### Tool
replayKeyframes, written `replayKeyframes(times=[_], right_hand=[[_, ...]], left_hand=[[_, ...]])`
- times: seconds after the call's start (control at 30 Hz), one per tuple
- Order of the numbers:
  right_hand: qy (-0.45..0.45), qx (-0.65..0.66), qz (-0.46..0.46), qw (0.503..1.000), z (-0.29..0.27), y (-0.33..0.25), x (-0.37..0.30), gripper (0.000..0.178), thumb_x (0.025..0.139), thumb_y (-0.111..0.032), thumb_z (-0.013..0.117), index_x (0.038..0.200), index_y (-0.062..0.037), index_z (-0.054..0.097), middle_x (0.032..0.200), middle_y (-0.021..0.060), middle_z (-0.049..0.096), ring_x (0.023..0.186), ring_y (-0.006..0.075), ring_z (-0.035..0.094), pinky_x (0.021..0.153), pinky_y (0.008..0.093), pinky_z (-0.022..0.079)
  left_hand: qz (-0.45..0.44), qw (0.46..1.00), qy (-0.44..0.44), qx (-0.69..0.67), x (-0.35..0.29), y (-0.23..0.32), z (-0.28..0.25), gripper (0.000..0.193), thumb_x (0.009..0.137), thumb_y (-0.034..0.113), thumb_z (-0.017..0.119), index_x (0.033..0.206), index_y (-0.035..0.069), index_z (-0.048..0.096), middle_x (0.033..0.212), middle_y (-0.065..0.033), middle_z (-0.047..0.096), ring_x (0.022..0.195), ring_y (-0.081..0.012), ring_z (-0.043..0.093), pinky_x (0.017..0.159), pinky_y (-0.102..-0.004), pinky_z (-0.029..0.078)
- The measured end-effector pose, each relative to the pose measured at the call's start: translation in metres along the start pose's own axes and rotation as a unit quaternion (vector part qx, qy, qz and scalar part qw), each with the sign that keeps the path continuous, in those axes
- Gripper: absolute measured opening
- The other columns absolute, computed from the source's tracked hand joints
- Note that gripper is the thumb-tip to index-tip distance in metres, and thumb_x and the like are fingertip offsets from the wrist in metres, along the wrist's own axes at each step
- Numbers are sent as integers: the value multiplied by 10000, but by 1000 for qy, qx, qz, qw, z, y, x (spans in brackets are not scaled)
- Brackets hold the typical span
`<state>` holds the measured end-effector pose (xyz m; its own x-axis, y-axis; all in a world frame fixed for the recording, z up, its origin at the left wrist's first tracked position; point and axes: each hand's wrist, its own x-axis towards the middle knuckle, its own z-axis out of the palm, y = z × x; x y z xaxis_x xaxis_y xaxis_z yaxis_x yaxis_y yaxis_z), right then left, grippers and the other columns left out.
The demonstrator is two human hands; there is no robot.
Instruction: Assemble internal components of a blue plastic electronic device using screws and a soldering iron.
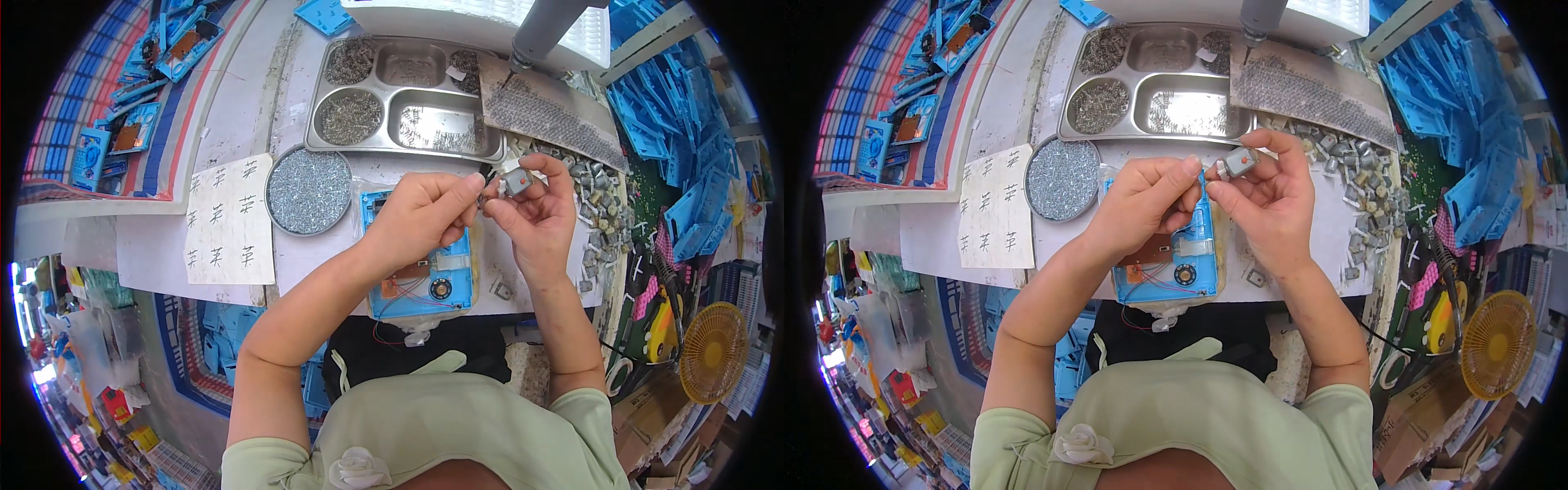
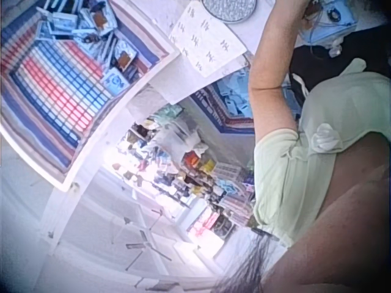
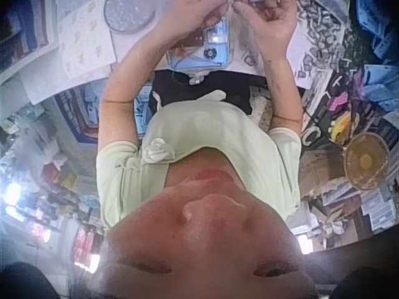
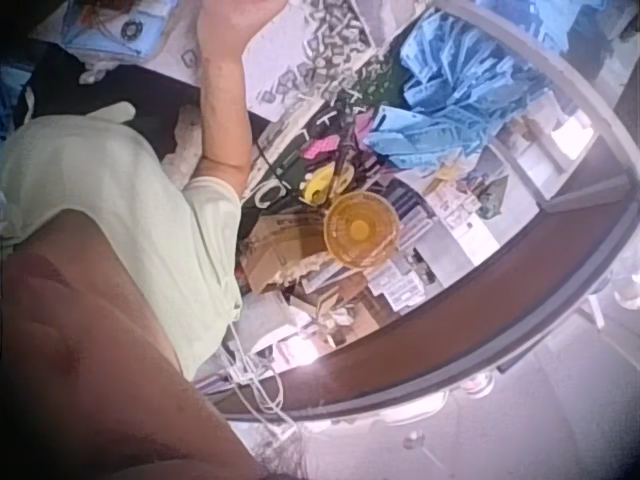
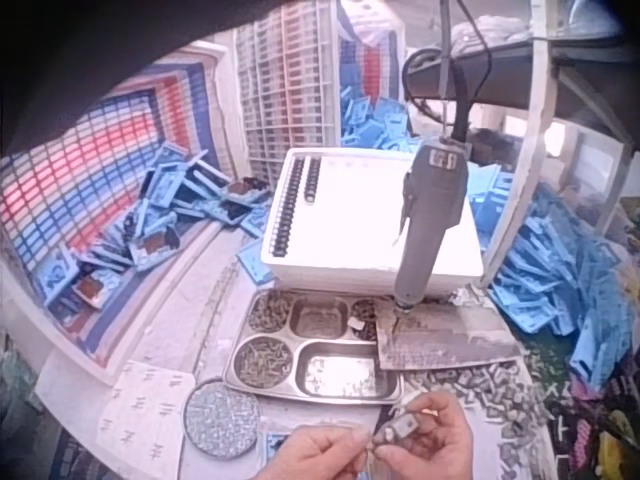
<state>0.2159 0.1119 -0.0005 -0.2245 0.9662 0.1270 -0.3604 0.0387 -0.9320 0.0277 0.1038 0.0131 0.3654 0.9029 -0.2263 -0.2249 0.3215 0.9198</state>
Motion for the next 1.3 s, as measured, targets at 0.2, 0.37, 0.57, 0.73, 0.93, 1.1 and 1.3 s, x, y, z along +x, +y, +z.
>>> replayKeyframes(times=[0.2,0.37,0.57,0.73,0.93,1.1,1.3], right_hand=[[-8,-4,-10,1000,0,-1,0,558,859,143,693,1315,-34,426,1102,132,686,1032,178,696,915,292,584],[-15,7,-7,1000,-2,-1,-1,549,859,146,691,1306,-32,426,1113,140,686,1040,183,699,905,286,589],[-15,6,-2,1000,-1,-3,-2,550,855,149,693,1300,-33,425,1125,146,684,1045,194,702,903,287,588],[-27,23,-6,999,1,-3,-5,551,855,148,695,1300,-32,424,1136,144,681,1046,192,699,899,285,583],[-3,-20,-21,1000,2,-3,-5,551,845,156,697,1292,-30,433,1131,130,671,1026,181,692,910,300,580],[-28,-51,-45,997,3,2,-10,559,832,156,714,1284,-28,443,1147,125,660,1028,180,690,915,306,582],[-23,41,7,999,3,-1,-8,576,842,135,722,1307,-29,425,1112,136,682,1025,187,694,922,314,582]], left_hand=[[-8,1000,13,-18,-2,-1,3,391,1071,360,554,873,36,647,659,25,532,557,-36,453,486,-205,329],[-17,999,-26,-38,-2,-6,-7,326,1069,338,565,965,37,636,726,33,523,585,-35,459,476,-191,304],[37,996,20,73,-2,-7,0,374,1074,300,560,851,21,667,667,35,535,559,-24,435,477,-204,314],[64,987,83,120,-1,-13,7,456,1050,323,582,743,11,712,571,22,550,527,-34,455,478,-247,346],[17,996,71,60,-6,-2,11,507,1057,347,574,681,22,669,557,19,532,505,-41,447,458,-246,341],[2,998,55,21,-5,-6,3,556,1067,372,553,621,44,608,557,18,515,498,-45,428,459,-245,328],[64,992,72,80,-8,-11,3,488,1076,353,533,715,33,609,608,18,514,558,-36,460,500,-220,343]])
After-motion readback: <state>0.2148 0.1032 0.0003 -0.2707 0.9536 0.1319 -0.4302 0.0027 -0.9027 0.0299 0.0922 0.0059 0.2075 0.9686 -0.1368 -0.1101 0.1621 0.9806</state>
